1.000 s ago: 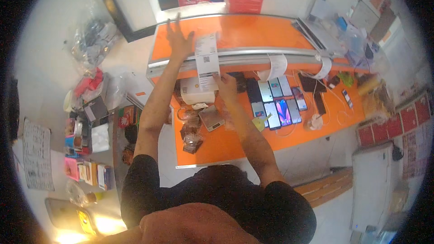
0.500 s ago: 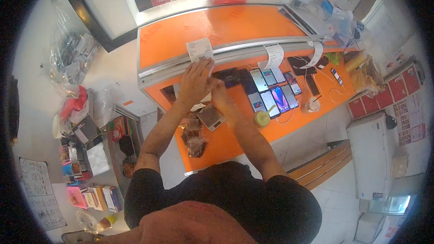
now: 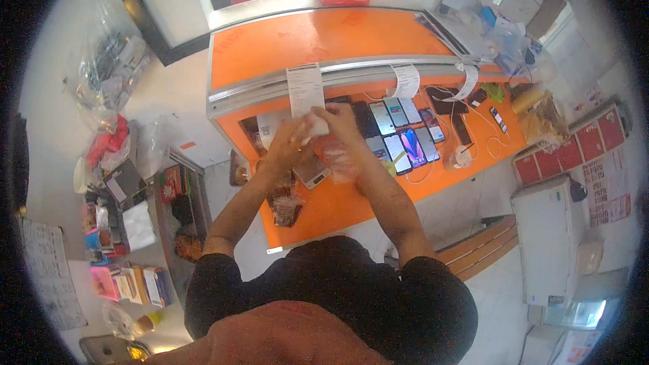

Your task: The person prepares multiple items for takeout by dispensing drinks into cups, sealing them using a machine, checking order receipts on digital screens, and scooping food from rice cookers into a bowl to wrap for delivery.

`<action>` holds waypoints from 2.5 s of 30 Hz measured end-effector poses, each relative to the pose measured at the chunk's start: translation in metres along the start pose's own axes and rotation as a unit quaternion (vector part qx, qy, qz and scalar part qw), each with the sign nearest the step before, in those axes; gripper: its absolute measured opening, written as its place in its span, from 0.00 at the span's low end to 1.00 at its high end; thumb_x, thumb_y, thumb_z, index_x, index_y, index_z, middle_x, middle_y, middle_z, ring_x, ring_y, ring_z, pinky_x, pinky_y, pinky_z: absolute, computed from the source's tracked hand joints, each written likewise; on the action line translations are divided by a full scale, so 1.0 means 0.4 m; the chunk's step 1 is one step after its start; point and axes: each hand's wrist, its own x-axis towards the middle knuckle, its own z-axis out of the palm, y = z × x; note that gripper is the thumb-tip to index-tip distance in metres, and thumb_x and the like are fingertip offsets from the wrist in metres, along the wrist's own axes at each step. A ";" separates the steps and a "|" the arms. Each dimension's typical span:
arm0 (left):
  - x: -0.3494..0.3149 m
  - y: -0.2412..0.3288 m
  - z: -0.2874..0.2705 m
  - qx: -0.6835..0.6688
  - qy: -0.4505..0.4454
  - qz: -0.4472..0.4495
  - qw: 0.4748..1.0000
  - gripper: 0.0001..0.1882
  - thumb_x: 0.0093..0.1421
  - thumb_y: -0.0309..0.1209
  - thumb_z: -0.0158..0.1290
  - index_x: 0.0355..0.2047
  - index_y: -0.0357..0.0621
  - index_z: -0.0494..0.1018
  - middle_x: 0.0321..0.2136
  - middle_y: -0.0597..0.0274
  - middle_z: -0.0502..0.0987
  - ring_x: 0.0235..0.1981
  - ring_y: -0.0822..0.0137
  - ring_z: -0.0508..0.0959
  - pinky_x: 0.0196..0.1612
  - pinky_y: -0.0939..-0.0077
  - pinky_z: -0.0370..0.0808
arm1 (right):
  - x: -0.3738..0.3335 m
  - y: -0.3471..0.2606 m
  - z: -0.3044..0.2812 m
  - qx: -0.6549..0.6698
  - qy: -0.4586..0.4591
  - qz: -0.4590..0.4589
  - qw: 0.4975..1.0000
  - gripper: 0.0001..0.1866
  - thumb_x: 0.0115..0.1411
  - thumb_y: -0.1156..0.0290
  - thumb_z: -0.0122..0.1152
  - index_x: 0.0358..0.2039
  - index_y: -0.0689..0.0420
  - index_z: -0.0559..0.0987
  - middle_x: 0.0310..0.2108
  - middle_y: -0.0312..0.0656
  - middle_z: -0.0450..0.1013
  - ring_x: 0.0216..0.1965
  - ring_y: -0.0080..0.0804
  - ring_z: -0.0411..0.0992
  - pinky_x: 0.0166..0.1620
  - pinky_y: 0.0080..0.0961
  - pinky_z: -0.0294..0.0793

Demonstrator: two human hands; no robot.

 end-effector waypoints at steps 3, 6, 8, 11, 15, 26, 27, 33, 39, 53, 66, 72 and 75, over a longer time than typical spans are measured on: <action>0.087 -0.006 -0.076 0.060 0.000 -0.025 0.998 0.31 0.53 0.29 0.55 0.60 0.47 0.66 0.56 0.61 0.71 0.55 0.55 0.71 0.57 0.54 0.65 | -0.046 -0.005 0.013 0.071 0.005 0.008 0.997 0.14 0.61 0.64 0.65 0.36 0.64 0.85 0.28 0.37 0.80 0.28 0.19 0.73 0.34 0.18 0.71; 0.132 -0.064 -0.105 0.185 -0.090 -0.064 0.976 0.29 0.56 0.33 0.53 0.60 0.48 0.66 0.57 0.61 0.70 0.59 0.57 0.67 0.59 0.47 0.58 | -0.065 0.020 0.039 0.095 -0.005 0.019 0.995 0.16 0.60 0.63 0.67 0.36 0.66 0.84 0.29 0.39 0.81 0.29 0.19 0.74 0.35 0.18 0.71; 0.136 -0.081 -0.091 0.243 -0.135 -0.085 0.957 0.28 0.56 0.35 0.52 0.59 0.48 0.67 0.57 0.62 0.70 0.61 0.59 0.65 0.60 0.43 0.55 | -0.064 0.028 0.034 0.079 -0.016 0.018 0.997 0.17 0.60 0.62 0.68 0.36 0.67 0.84 0.30 0.40 0.81 0.30 0.19 0.74 0.36 0.18 0.72; 0.135 -0.063 -0.050 0.302 -0.164 -0.098 0.934 0.28 0.57 0.39 0.52 0.59 0.48 0.68 0.57 0.63 0.70 0.62 0.61 0.64 0.61 0.39 0.53 | -0.051 0.066 0.007 0.049 -0.030 0.011 0.998 0.18 0.61 0.61 0.67 0.38 0.67 0.84 0.32 0.40 0.81 0.32 0.20 0.74 0.38 0.18 0.72; 0.166 -0.020 0.018 0.385 -0.158 -0.103 0.904 0.30 0.58 0.43 0.51 0.60 0.49 0.68 0.59 0.63 0.68 0.63 0.60 0.63 0.61 0.36 0.53 | -0.042 0.113 -0.045 0.102 0.061 -0.055 0.991 0.18 0.63 0.60 0.64 0.42 0.64 0.83 0.35 0.39 0.80 0.38 0.19 0.74 0.43 0.19 0.71; 0.126 0.056 0.018 0.422 -0.121 -0.253 0.862 0.36 0.61 0.53 0.48 0.69 0.62 0.58 0.66 0.55 0.61 0.65 0.52 0.61 0.64 0.23 0.44 | -0.580 0.085 -0.096 0.118 0.055 -0.154 0.979 0.13 0.61 0.80 0.60 0.47 0.63 0.79 0.46 0.41 0.75 0.47 0.27 0.73 0.52 0.24 0.71; 0.137 0.112 0.007 0.391 -0.088 -0.264 0.877 0.37 0.62 0.52 0.49 0.70 0.63 0.55 0.65 0.53 0.61 0.65 0.50 0.61 0.63 0.24 0.47 | -0.625 0.149 -0.085 0.068 0.027 -0.135 0.988 0.12 0.61 0.78 0.60 0.46 0.62 0.80 0.43 0.42 0.76 0.46 0.28 0.74 0.50 0.25 0.73; -0.329 0.524 -0.199 0.274 -0.045 -0.436 0.856 0.34 0.63 0.52 0.51 0.66 0.55 0.61 0.61 0.48 0.64 0.65 0.42 0.60 0.64 0.35 0.52 | -0.907 0.350 0.108 -0.079 -0.356 -0.007 0.931 0.12 0.56 0.76 0.66 0.41 0.63 0.83 0.36 0.41 0.79 0.39 0.28 0.75 0.44 0.26 0.73; -1.532 1.374 -0.454 0.219 0.026 -0.769 0.600 0.30 0.65 0.49 0.52 0.62 0.47 0.66 0.58 0.45 0.71 0.59 0.46 0.71 0.61 0.56 0.68 | -1.140 0.310 0.550 -0.154 -0.619 -0.060 0.767 0.17 0.51 0.78 0.68 0.44 0.58 0.80 0.36 0.40 0.78 0.37 0.30 0.74 0.44 0.28 0.75; -1.995 2.405 -0.444 0.048 0.668 -0.723 0.168 0.34 0.59 0.62 0.54 0.58 0.59 0.66 0.51 0.61 0.75 0.42 0.63 0.78 0.37 0.53 0.75 | -2.415 -0.203 1.518 0.176 -0.760 -0.210 0.589 0.10 0.58 0.76 0.63 0.42 0.61 0.83 0.41 0.46 0.80 0.45 0.34 0.77 0.53 0.27 0.71; -2.263 2.732 -0.518 0.166 0.901 -0.387 -0.104 0.26 0.63 0.51 0.53 0.55 0.50 0.69 0.46 0.58 0.77 0.42 0.60 0.80 0.34 0.62 0.76 | -3.557 -1.109 2.061 0.429 -0.682 -0.436 0.401 0.12 0.55 0.76 0.63 0.41 0.57 0.84 0.41 0.47 0.81 0.43 0.39 0.80 0.47 0.32 0.77; -2.210 2.834 -0.302 0.208 0.813 -0.521 -0.155 0.24 0.66 0.45 0.48 0.48 0.34 0.75 0.45 0.45 0.78 0.48 0.55 0.78 0.50 0.59 0.74 | -4.011 -1.300 2.294 0.360 -0.589 -0.428 0.583 0.21 0.52 0.63 0.69 0.48 0.49 0.83 0.40 0.51 0.80 0.42 0.46 0.80 0.48 0.36 0.77; -2.237 2.975 -0.286 0.087 0.800 -0.565 -0.185 0.25 0.66 0.45 0.47 0.48 0.34 0.75 0.47 0.44 0.78 0.50 0.52 0.77 0.52 0.58 0.72 | -4.056 -1.323 2.297 0.284 -0.547 -0.438 0.654 0.21 0.51 0.57 0.70 0.45 0.47 0.84 0.35 0.50 0.81 0.39 0.44 0.80 0.46 0.36 0.78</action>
